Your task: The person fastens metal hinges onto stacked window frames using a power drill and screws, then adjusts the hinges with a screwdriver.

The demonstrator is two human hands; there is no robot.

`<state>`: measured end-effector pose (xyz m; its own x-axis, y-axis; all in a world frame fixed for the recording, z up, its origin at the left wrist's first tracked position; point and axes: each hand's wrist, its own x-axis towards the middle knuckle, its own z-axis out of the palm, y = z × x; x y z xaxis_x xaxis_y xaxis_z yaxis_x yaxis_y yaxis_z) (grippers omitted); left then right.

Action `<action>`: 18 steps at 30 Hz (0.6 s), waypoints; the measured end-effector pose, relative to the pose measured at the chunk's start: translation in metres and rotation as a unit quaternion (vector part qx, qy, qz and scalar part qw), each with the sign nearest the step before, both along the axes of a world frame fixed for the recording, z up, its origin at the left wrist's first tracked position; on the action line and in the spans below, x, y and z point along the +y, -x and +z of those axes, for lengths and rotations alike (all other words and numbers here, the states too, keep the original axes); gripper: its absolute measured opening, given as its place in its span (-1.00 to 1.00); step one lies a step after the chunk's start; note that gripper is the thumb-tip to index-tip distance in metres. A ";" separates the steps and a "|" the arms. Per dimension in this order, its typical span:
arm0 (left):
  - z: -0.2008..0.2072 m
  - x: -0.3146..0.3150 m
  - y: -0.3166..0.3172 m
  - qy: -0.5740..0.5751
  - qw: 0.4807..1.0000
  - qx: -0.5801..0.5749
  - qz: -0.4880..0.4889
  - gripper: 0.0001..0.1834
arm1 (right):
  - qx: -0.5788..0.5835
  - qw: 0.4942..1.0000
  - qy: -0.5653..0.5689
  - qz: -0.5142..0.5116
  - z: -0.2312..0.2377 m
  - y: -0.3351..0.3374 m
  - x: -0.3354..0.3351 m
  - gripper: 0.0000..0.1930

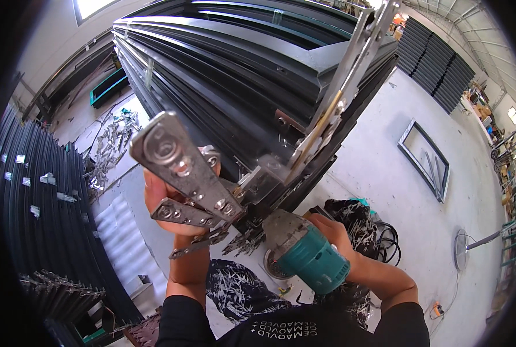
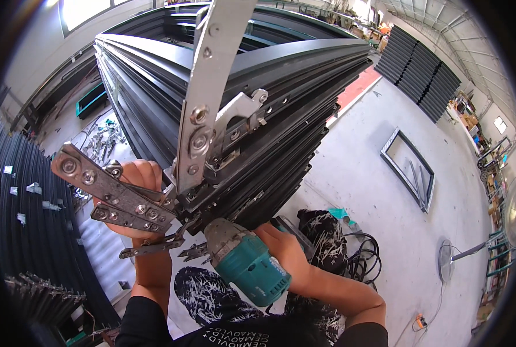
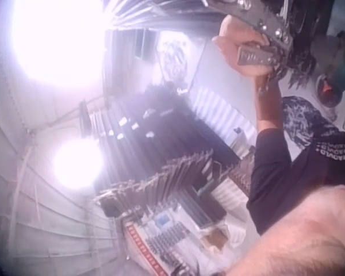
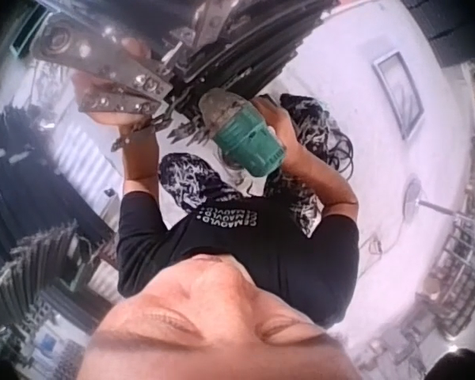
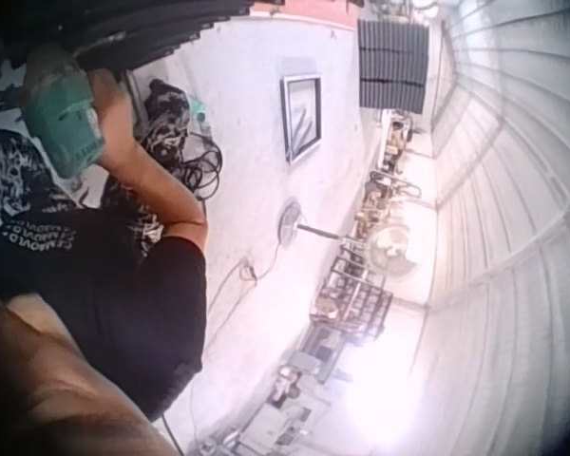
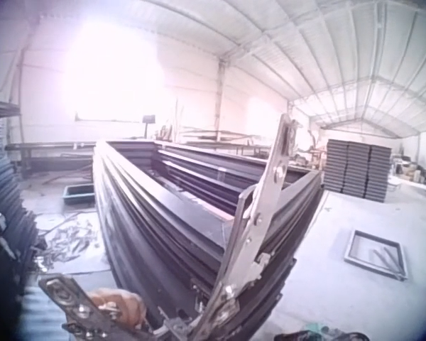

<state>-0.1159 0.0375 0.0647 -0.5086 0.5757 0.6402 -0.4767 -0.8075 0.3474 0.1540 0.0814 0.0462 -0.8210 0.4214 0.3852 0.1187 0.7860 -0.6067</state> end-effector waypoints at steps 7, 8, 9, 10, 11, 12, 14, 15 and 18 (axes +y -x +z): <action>-0.003 -0.004 0.001 0.063 0.997 -0.022 0.032 -0.54 | -0.025 0.999 -0.022 -0.037 0.023 0.002 0.000 -0.58; -0.005 -0.005 0.003 0.066 0.997 -0.018 0.044 -0.54 | -0.025 0.999 -0.021 -0.036 0.025 0.003 0.002 -0.58; -0.005 -0.005 0.005 0.052 0.997 -0.005 0.054 -0.54 | -0.031 0.999 -0.026 -0.025 0.028 0.003 0.004 -0.57; -0.005 -0.003 0.005 0.042 0.998 -0.001 0.052 -0.55 | -0.040 0.998 -0.033 -0.018 0.030 0.002 0.005 -0.57; -0.004 -0.002 0.004 0.034 0.998 0.002 0.052 -0.55 | -0.012 0.998 -0.050 -0.028 0.030 0.004 0.003 -0.67; -0.004 -0.001 0.003 0.027 0.998 0.006 0.049 -0.55 | -0.013 0.998 -0.050 -0.031 0.027 0.003 0.002 -0.67; -0.003 -0.002 0.005 0.032 0.999 0.018 0.039 -0.55 | 0.014 0.999 -0.046 -0.019 0.020 0.004 0.002 -0.67; -0.002 0.000 0.007 0.029 0.999 0.028 0.031 -0.55 | 0.016 0.999 -0.045 -0.018 0.020 0.003 0.001 -0.67; 0.010 0.006 -0.001 0.008 0.999 0.026 0.035 -0.56 | -0.004 1.000 -0.004 -0.015 0.023 0.001 -0.002 -0.63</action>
<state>-0.1145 0.0435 0.0751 -0.5138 0.5511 0.6575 -0.4008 -0.8318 0.3839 0.1530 0.0793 0.0691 -0.8112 0.4433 0.3815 0.1478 0.7866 -0.5996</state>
